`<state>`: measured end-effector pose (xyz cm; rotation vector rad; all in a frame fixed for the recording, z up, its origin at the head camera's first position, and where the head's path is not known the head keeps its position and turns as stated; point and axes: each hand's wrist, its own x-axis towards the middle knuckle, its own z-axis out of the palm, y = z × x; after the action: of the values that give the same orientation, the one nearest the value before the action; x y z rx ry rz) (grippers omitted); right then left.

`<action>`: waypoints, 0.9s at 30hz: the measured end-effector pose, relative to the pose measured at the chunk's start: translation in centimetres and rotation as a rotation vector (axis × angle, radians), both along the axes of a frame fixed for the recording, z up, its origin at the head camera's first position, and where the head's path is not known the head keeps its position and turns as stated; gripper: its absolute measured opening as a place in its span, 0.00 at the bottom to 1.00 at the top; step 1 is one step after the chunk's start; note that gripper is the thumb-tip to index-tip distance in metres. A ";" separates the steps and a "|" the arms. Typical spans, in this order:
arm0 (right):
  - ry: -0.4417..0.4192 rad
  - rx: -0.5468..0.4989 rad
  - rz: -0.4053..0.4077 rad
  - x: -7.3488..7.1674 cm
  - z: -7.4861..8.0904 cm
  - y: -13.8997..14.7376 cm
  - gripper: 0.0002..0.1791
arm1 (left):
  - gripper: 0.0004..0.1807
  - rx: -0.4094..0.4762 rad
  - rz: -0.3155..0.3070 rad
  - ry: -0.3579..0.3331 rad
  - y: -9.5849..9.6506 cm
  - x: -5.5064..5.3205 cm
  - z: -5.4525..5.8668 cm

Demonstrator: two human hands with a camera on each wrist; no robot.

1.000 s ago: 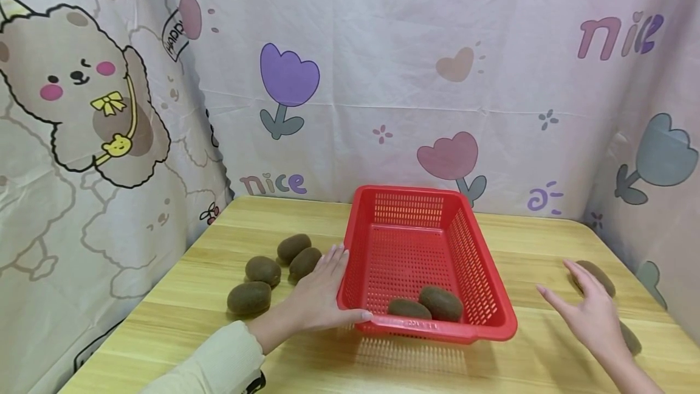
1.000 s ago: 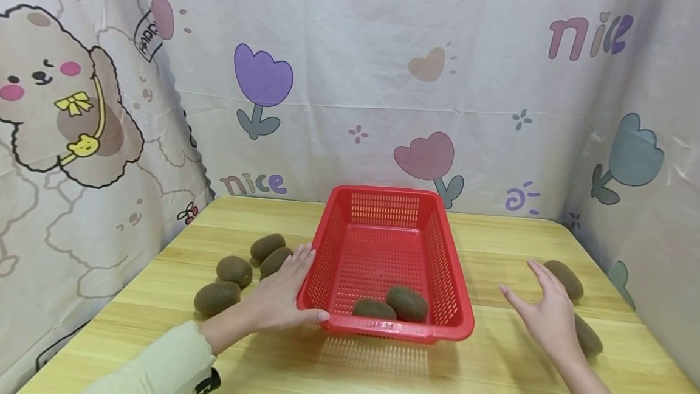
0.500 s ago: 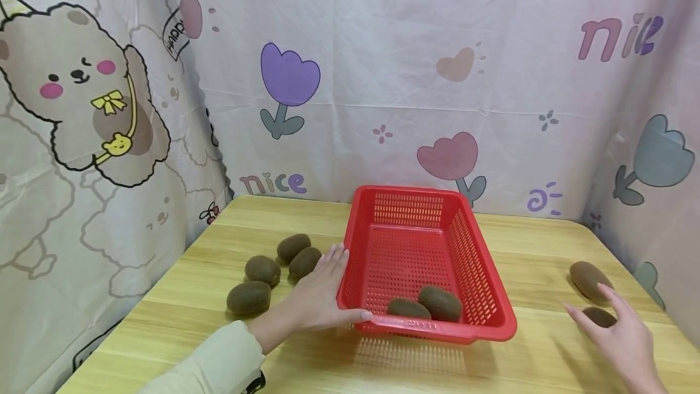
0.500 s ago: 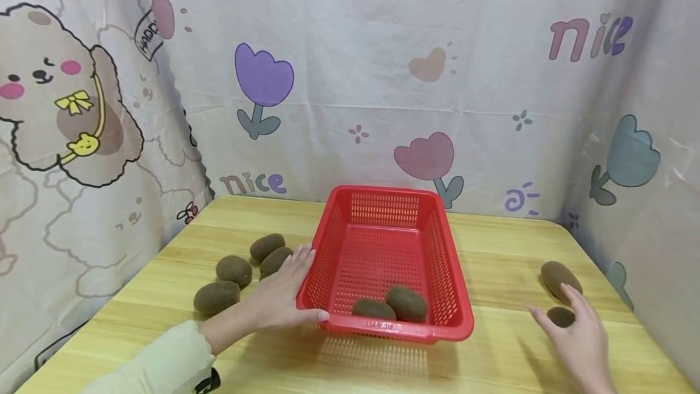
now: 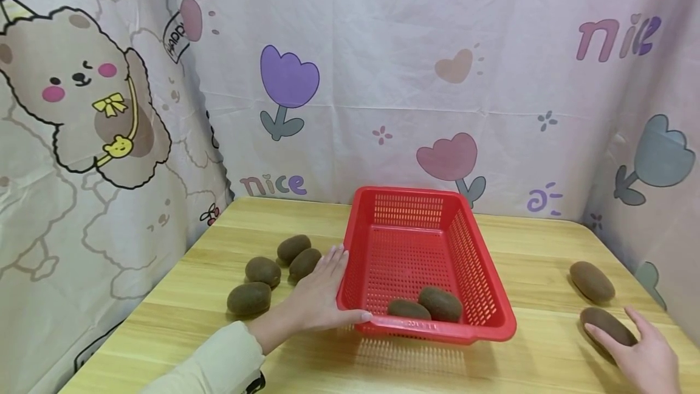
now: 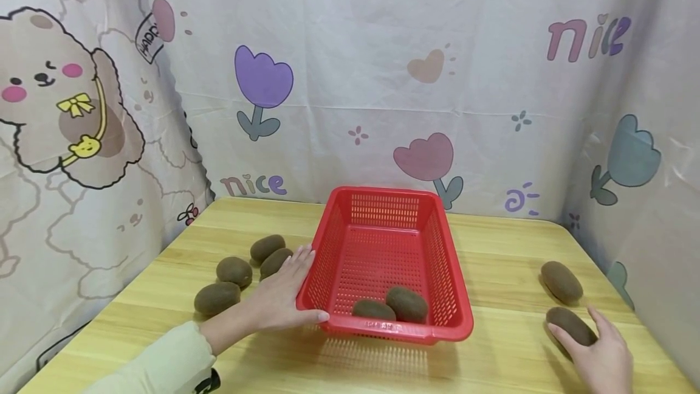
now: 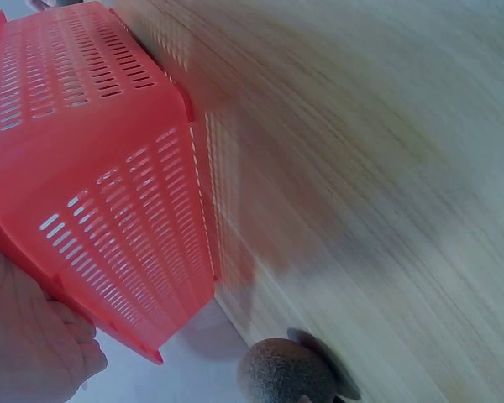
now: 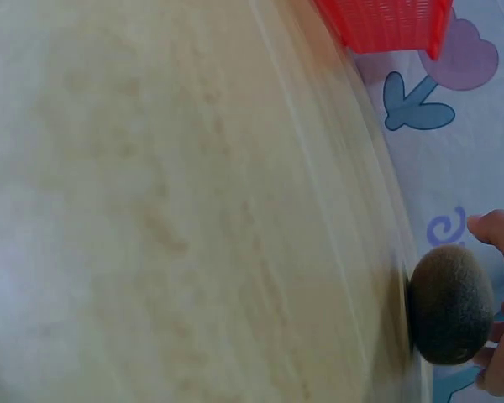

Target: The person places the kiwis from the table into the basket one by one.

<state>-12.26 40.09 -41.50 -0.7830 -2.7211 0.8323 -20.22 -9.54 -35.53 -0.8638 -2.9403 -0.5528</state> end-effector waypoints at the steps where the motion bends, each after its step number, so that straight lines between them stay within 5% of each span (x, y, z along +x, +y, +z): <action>1: -0.028 -0.012 -0.010 0.0 0.0 0.1 0.52 | 0.62 0.000 0.000 0.000 0.0 0.0 0.0; 9: -0.188 -0.073 -0.040 -0.3 -0.8 1.0 0.54 | 0.62 -0.002 -0.004 0.003 0.0 0.0 0.0; 17: -0.150 -0.060 -0.081 -0.3 -1.4 1.3 0.47 | 0.62 -0.009 -0.003 0.010 0.0 0.1 0.0; 27: -0.085 -0.085 -0.078 -0.5 -0.2 0.2 0.46 | 0.61 -0.003 -0.011 0.009 0.0 0.0 0.0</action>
<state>-12.72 40.32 -41.74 -0.9567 -2.7231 0.9236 -20.22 -9.59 -35.54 -0.8806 -2.9313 -0.5437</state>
